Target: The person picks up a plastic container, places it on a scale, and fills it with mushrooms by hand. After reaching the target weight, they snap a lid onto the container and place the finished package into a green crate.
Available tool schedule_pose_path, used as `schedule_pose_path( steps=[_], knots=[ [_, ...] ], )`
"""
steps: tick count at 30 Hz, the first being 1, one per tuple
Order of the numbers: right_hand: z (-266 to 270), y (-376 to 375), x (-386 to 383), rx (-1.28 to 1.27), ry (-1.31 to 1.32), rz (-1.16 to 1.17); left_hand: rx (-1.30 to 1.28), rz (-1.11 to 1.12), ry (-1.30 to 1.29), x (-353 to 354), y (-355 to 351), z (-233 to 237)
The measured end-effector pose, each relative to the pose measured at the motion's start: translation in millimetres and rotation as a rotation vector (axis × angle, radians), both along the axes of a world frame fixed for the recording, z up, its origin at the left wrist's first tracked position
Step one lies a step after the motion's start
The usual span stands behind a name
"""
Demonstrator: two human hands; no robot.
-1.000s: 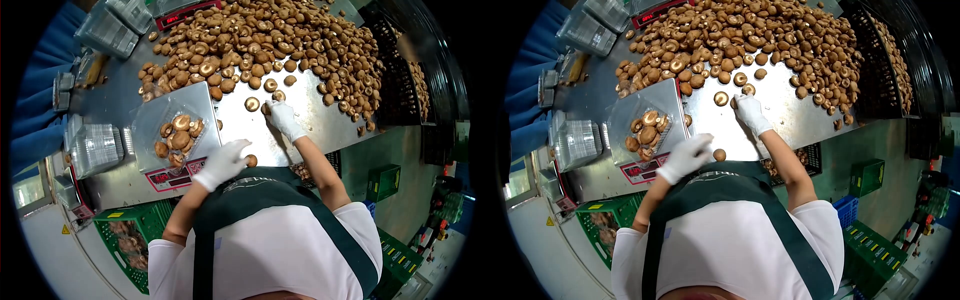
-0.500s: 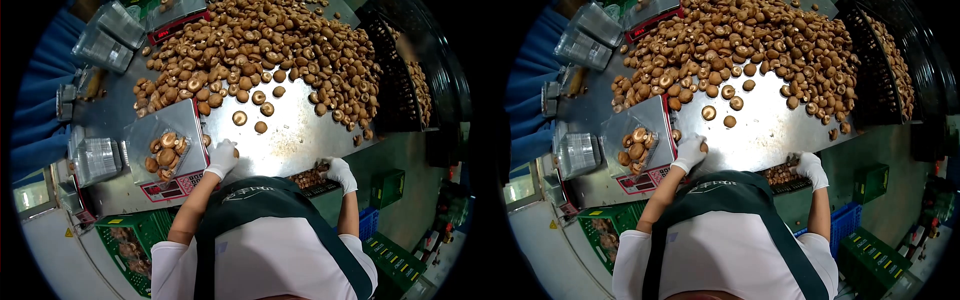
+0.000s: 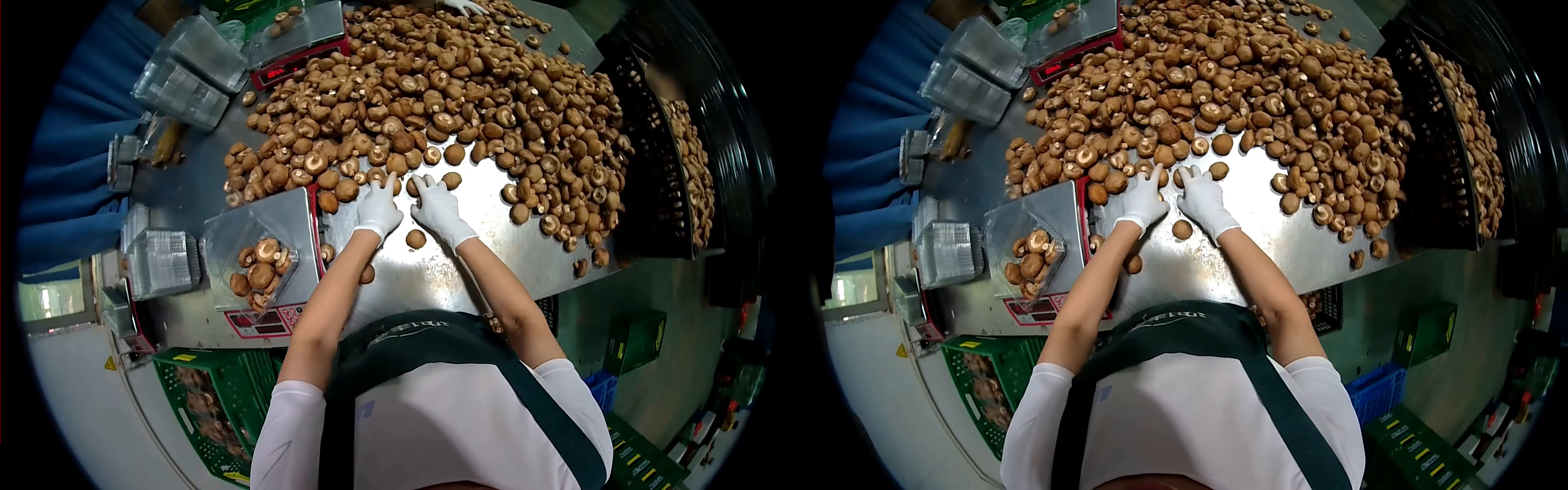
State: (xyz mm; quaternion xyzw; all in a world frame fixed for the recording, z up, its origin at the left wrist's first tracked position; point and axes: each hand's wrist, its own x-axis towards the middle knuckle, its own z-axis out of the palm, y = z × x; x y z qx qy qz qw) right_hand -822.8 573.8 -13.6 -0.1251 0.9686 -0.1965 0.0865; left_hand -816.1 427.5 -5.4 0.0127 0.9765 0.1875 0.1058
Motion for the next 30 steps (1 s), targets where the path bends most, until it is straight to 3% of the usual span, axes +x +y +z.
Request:
schedule_pose_path(
  steps=[3, 6, 7, 8, 9, 11, 15, 17, 19, 21, 23, 25, 27, 29, 30],
  knots=[
    [-11, 0, -9, -0.131, 0.086, -0.031, -0.044, 0.048, 0.058, -11, 6, -7],
    [-23, 5, 8, -0.525, 0.091, -0.175, 0.072, 0.016, 0.075, -3, -2, -28],
    [-21, 10, 15, -0.638, -0.151, -0.259, 0.123, 0.07, 0.034, 8, 0, -22],
    [-20, 11, 23, -0.844, -0.22, -0.345, 0.19, 0.084, 0.004, 18, -1, -11],
    [-6, 16, 28, -1.189, -0.616, -0.442, 0.305, 0.101, 0.026, 30, -4, -3],
    [12, 23, 37, -1.371, -0.659, -0.442, 0.496, 0.128, 0.086, 62, -12, 35],
    [73, 1, 46, -1.212, -0.712, -0.258, 0.642, 0.184, 0.356, 116, -49, 97],
    [91, -26, 47, -1.131, -0.62, -0.075, 0.509, 0.322, 0.401, 138, -82, 133],
    [117, -56, 45, -0.957, -0.729, 0.076, 0.383, 0.37, 0.67, 154, -119, 149],
    [149, -104, 54, -0.993, -0.467, 0.244, 0.474, 0.557, 0.714, 167, -151, 147],
    [140, -152, 51, -0.974, -0.102, 0.506, 0.337, 0.511, 0.722, 174, -175, 144],
    [143, -189, 53, -0.533, 0.148, 0.642, 0.146, 0.418, 0.585, 173, -194, 122],
    [114, -211, 52, -0.378, 0.214, 0.717, 0.122, 0.428, 0.533, 172, -205, 108],
    [102, -219, 46, -0.497, 0.129, 0.689, 0.381, 0.481, 0.559, 170, -217, 106],
    [102, -214, 46, -0.581, 0.044, 0.631, 0.371, 0.49, 0.682, 173, -226, 114]
  ],
)
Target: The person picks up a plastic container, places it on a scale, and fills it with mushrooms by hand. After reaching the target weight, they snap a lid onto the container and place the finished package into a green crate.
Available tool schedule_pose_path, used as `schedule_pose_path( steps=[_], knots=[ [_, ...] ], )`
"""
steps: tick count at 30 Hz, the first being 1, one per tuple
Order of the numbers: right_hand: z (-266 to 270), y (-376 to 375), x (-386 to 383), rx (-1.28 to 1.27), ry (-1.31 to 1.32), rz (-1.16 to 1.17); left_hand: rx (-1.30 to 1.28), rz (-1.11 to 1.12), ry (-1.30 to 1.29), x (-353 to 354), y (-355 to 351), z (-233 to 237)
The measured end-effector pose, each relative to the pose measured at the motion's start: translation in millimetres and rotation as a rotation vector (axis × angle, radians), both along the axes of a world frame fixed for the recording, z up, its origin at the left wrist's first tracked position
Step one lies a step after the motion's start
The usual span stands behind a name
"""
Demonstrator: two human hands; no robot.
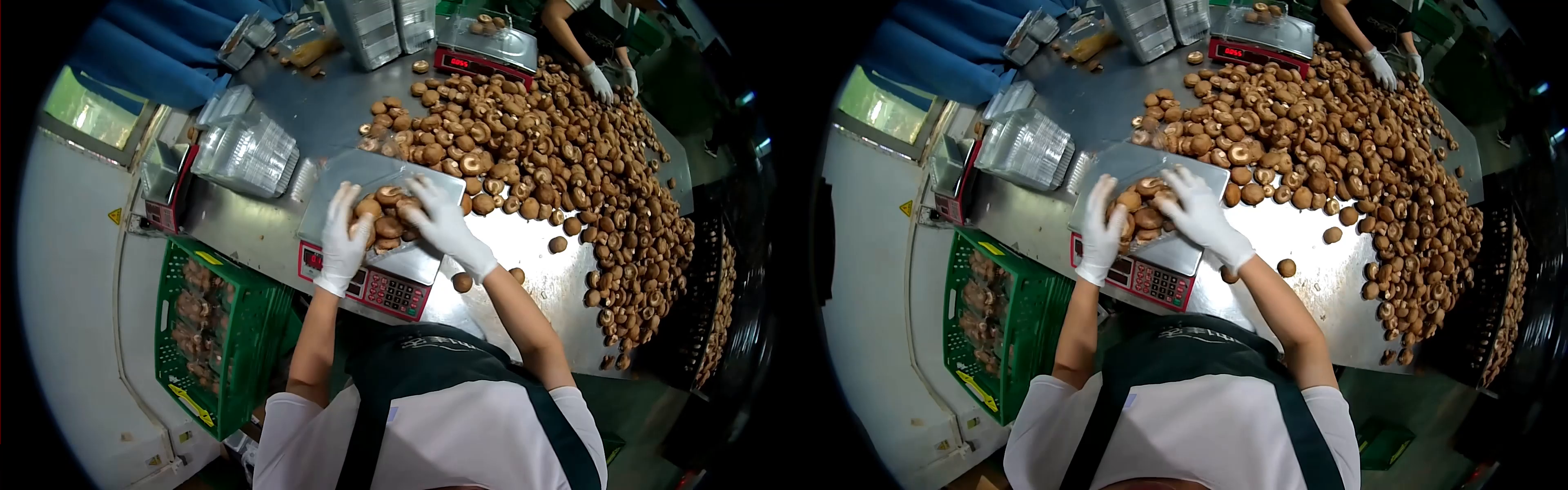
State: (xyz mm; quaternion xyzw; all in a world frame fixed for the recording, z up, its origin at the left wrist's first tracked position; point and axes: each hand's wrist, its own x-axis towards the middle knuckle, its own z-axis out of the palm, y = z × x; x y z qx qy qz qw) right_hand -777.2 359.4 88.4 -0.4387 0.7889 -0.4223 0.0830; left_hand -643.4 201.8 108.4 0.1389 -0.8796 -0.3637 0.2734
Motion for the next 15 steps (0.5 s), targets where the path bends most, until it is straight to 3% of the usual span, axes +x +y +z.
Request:
schedule_pose_path(
  steps=[3, 5, 9, 15],
  knots=[
    [-15, 33, -8, -0.191, -0.237, -0.18, 0.149, 0.125, 0.175, 10, -31, 11],
    [-18, 60, -9, -0.247, -0.416, -0.29, 0.451, 0.184, 0.278, 13, -54, 9],
    [-18, 106, 1, -0.144, -0.499, -0.517, 0.822, 0.292, 0.154, 10, -100, 12],
    [-16, 127, 28, -0.156, -0.655, -0.66, 0.924, 0.311, -0.043, -26, -133, -22]
  ],
)
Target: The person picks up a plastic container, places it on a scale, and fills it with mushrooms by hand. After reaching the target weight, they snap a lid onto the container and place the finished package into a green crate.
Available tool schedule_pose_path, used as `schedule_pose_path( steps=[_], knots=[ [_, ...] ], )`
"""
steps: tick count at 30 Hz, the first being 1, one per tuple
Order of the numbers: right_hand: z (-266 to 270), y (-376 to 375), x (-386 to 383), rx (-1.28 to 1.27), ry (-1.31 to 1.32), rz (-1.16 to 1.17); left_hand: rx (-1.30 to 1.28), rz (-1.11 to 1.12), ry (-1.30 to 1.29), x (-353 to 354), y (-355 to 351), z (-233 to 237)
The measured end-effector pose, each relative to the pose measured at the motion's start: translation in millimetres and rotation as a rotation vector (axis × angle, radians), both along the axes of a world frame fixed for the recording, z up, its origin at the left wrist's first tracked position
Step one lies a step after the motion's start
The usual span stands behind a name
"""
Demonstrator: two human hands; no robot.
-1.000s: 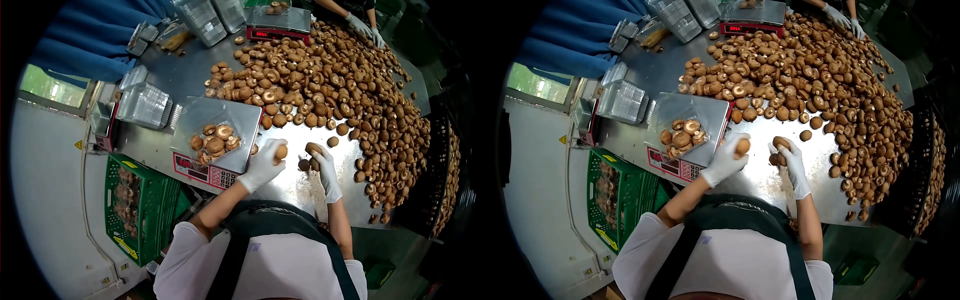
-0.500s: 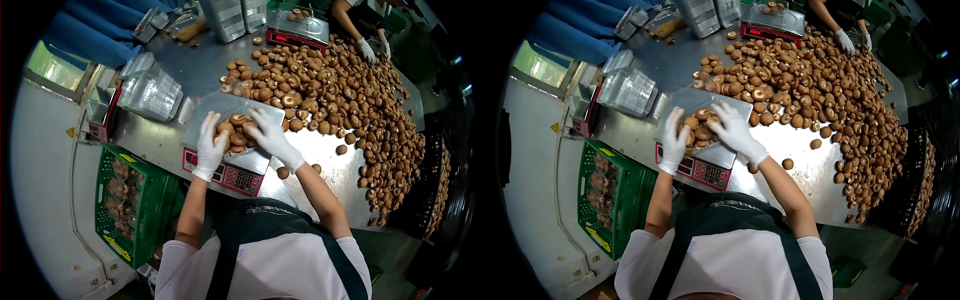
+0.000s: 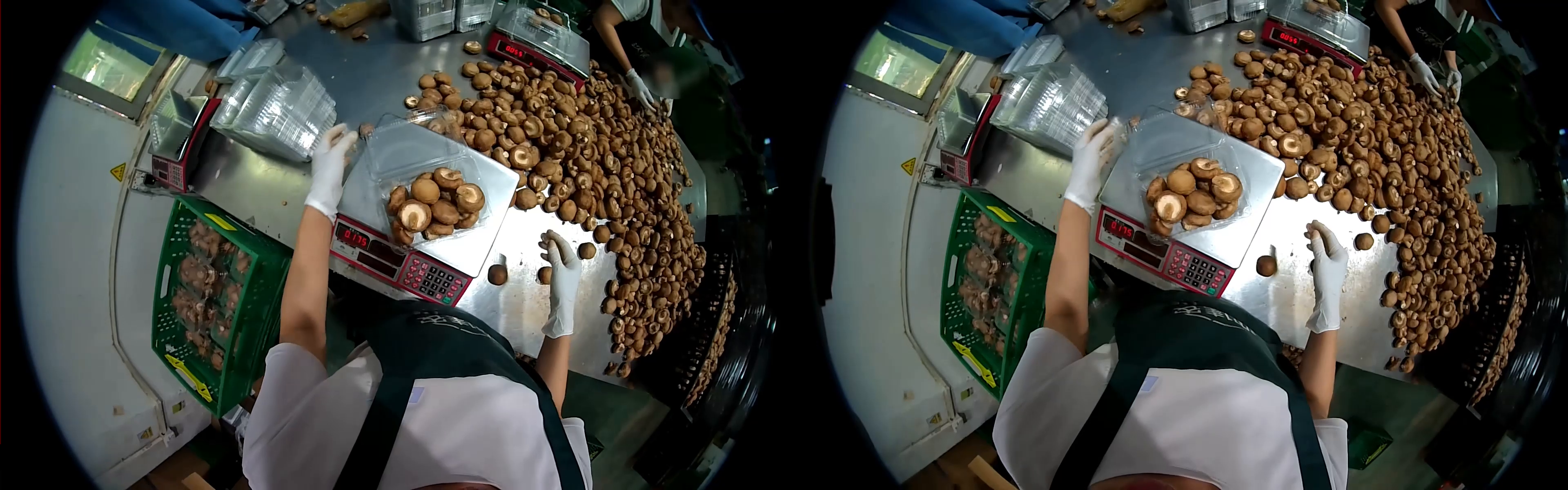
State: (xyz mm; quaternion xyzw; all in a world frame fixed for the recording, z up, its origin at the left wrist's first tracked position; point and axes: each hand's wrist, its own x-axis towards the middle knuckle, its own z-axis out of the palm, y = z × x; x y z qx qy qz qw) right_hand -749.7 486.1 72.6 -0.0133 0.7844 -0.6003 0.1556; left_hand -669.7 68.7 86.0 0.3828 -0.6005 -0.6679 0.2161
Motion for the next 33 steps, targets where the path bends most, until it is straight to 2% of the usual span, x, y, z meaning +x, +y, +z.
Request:
schedule_pose_path(
  steps=[4, 6, 8, 10, 12, 14, 16, 17, 18, 20, 21, 23, 28, 33],
  knots=[
    [10, -11, 5, 0.017, 0.024, 0.068, 0.191, -0.052, 0.033, -23, 7, -3],
    [16, -20, 3, 0.03, 0.048, 0.102, 0.181, -0.043, 0.125, -21, 21, 16],
    [18, -28, -2, -0.019, 0.053, 0.147, 0.078, 0.035, 0.411, -12, 32, 25],
    [24, -38, -3, -0.055, 0.072, 0.185, -0.028, -0.057, 0.417, 14, 48, 42],
    [28, -47, -6, -0.135, 0.063, 0.253, -0.289, -0.284, 0.173, 46, 72, 48],
    [29, -55, -8, -0.15, 0.025, 0.31, -0.891, -0.425, 0.046, 70, 100, 37],
    [30, -66, -8, -0.047, -0.046, 0.348, -0.902, -0.264, 0.006, 81, 125, 21],
    [23, -68, -11, 0.032, -0.062, 0.418, -0.762, -0.163, -0.053, 86, 136, 14],
    [20, -73, -10, 0.093, -0.07, 0.48, -0.762, -0.15, -0.057, 89, 138, 3],
    [15, -82, -9, -0.094, -0.29, 0.502, -0.281, -0.061, -0.046, 92, 140, -13],
    [15, -83, -10, -0.09, -0.284, 0.52, -0.073, -0.093, -0.069, 92, 139, -10],
    [14, -85, -9, -0.229, -0.333, 0.473, -0.023, -0.117, -0.063, 94, 135, -10],
    [7, -82, -9, -0.248, -0.307, 0.5, 0.155, -0.191, -0.059, 97, 139, -7],
    [-4, -73, 8, -0.292, -0.167, 0.477, 0.021, -0.198, 0.069, 103, 144, -29]
  ],
)
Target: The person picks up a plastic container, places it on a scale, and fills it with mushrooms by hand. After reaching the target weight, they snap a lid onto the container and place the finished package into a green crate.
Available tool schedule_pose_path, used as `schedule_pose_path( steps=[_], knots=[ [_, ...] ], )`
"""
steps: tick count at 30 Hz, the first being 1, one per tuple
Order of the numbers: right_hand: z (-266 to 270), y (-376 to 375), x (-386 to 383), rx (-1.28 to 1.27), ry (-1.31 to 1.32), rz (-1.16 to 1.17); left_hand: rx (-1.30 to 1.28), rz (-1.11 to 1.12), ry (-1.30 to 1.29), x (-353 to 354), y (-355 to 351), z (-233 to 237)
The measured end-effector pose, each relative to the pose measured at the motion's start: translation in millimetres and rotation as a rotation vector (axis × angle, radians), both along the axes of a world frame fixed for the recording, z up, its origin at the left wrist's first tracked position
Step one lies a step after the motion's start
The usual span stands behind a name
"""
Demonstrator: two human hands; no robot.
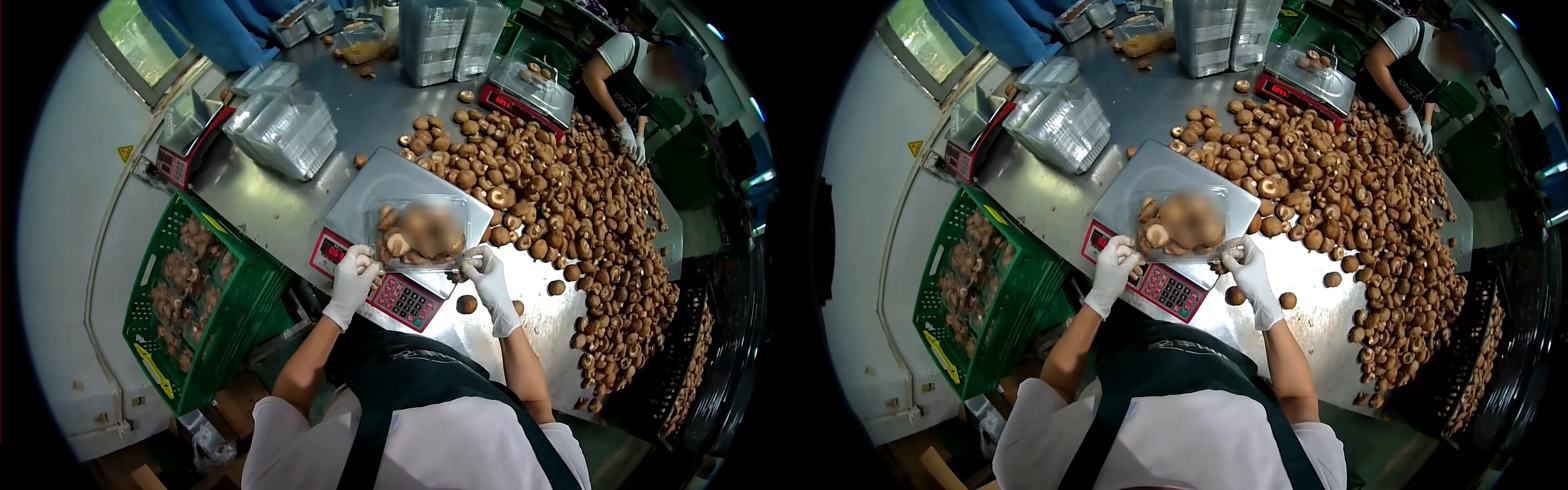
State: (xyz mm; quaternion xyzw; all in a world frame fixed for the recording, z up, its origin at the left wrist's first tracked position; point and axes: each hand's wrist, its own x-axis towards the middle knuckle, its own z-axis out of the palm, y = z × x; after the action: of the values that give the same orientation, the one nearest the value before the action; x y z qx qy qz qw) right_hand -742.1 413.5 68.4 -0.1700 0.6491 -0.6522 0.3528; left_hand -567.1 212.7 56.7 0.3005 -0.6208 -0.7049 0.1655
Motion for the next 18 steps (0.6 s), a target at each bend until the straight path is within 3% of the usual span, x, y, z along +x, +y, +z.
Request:
schedule_pose_path(
  steps=[1, 3, 6, 8, 9, 11, 13, 16, 17, 18],
  knots=[
    [-4, 3, 4, -0.038, 0.051, -0.011, 0.001, 0.001, 0.001, 1, 1, -4],
    [-19, 11, 9, -0.052, 0.103, -0.033, -0.306, -0.013, 0.121, 4, 2, -13],
    [-11, 18, 14, 0.099, 0.799, -0.046, -0.474, -0.06, 0.041, 13, -4, -1],
    [4, 13, 12, 0.002, 1.025, -0.004, -0.749, -0.103, 0.038, 20, -6, 21],
    [11, 8, 10, -0.075, 1.175, 0.021, -0.636, -0.151, 0.014, 22, -6, 26],
    [24, 2, 13, -0.096, 1.272, 0.063, -1.07, -0.02, 0.119, 24, -17, 19],
    [27, -4, 18, -0.058, 1.4, 0.024, -1.071, -0.028, 0.105, 37, -20, 15],
    [26, -23, 28, -0.119, 1.341, 0.054, -0.777, 0.041, 0.36, 47, -33, -6],
    [26, -32, 34, -0.162, 1.279, 0.053, -0.787, 0.07, 0.352, 51, -35, -2],
    [20, -40, 41, -0.2, 1.188, 0.081, -0.504, 0.077, 0.519, 52, -33, 6]
  ],
)
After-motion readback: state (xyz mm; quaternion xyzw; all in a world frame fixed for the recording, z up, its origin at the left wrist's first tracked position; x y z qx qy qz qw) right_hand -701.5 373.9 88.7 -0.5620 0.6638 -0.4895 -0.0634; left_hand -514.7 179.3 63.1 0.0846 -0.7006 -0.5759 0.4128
